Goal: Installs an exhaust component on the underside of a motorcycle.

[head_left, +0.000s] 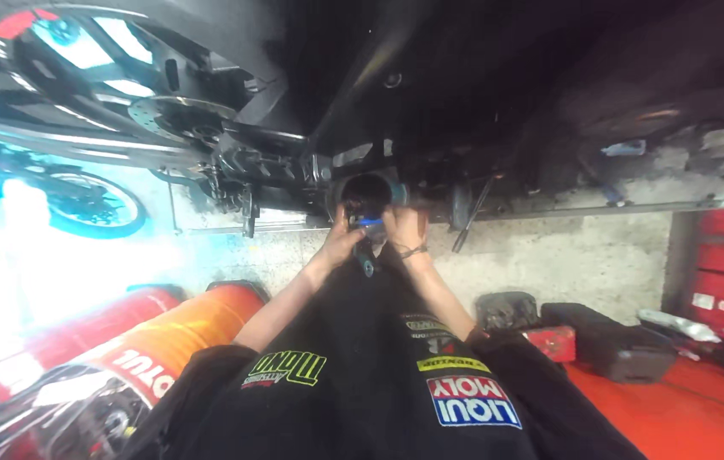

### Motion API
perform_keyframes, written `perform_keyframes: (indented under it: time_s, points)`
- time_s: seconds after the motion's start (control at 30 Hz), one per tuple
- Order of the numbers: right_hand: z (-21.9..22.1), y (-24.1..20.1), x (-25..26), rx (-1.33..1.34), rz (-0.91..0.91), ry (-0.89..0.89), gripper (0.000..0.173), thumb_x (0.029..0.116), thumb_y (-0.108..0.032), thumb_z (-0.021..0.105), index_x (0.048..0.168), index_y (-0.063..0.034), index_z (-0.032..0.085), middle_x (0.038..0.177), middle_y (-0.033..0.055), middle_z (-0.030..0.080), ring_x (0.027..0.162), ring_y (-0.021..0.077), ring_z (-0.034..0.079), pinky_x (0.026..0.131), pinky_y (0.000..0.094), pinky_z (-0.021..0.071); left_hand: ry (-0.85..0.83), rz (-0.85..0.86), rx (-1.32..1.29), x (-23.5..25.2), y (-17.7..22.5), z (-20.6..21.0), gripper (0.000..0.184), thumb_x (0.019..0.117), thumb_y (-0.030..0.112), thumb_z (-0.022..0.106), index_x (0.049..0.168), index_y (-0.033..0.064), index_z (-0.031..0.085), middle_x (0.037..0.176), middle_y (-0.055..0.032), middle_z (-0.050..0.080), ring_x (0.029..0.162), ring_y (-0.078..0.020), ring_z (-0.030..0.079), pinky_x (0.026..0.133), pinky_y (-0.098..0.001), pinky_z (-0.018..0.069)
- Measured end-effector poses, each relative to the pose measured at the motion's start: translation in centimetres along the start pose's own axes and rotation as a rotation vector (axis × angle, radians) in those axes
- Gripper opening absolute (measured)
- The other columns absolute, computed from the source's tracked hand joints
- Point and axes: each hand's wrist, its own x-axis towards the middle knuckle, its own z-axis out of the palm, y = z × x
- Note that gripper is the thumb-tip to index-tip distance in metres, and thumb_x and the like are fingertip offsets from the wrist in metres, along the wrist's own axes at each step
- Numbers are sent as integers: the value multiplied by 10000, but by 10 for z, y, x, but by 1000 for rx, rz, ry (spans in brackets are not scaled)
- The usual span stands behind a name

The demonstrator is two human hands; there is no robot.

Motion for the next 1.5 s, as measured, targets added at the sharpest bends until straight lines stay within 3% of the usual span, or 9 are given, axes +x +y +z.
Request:
perform_keyframes:
  time_s: [0.43,0.53,0.63,0.77,0.93,1.2,1.4,1.47,1.5]
  points:
    - [9,7,-6,-25,-43,73,441,1002,-338,524,650,-89,615,638,86,630,641,269,652,643,533,523,38,-18,-77,2,-3,-1,916,860,68,665,1600,72,125,1474,-155,499,1277,-252,578,1052,-474,525]
    - [17,4,-17,-39,-75,35,445,999,-301,539,624,-68,590,621,100,614,614,282,648,580,502,530,64,-110,-190,-10,-7,-5,767,832,119,594,1534,128,286,1219,-88,637,990,-182,667,837,-400,587]
    - [4,27,-4,-150,264,-112,529,998,-522,490,873,-66,727,871,166,721,886,359,711,785,603,550,59,-133,-232,0,-3,-18,661,884,153,590,1493,144,334,962,-61,641,717,-141,625,642,-318,561]
    - [8,-1,-9,41,90,-117,438,1004,-368,523,692,-82,634,648,101,621,627,282,641,583,537,515,-2,-219,55,-10,4,-26,731,896,89,682,1528,114,315,1186,-72,638,863,-132,651,771,-324,588]
    - [5,3,17,-21,43,-67,423,992,-379,535,726,-80,672,683,111,662,673,301,675,628,570,531,-71,-199,177,-1,12,-29,717,874,118,745,1479,67,364,1282,-109,609,1033,-176,666,878,-364,601]
    - [15,-11,14,32,43,-107,436,989,-389,547,694,-82,641,657,97,632,651,289,655,609,550,524,-106,-250,167,-4,17,-26,635,886,52,695,1446,59,396,1176,-92,642,936,-142,669,821,-321,598]
    - [41,41,47,-378,167,-119,466,1068,-436,420,1214,-97,704,1097,205,722,1028,408,693,834,629,543,276,-429,-206,6,1,-31,354,951,134,618,1281,76,505,872,-77,635,664,-166,630,596,-315,575]
    - [43,26,49,-377,203,-387,410,1019,-286,554,1370,-79,592,1274,232,653,1162,429,638,924,644,518,458,-539,-357,12,-7,-34,221,986,240,541,1111,70,604,856,-83,660,701,-184,648,625,-356,575]
    - [51,23,53,-384,176,-416,398,933,-248,663,1287,-68,629,1232,245,660,1123,451,643,883,674,525,470,-561,-419,13,-10,-39,260,989,263,512,1131,71,616,941,-92,684,813,-200,673,721,-395,584]
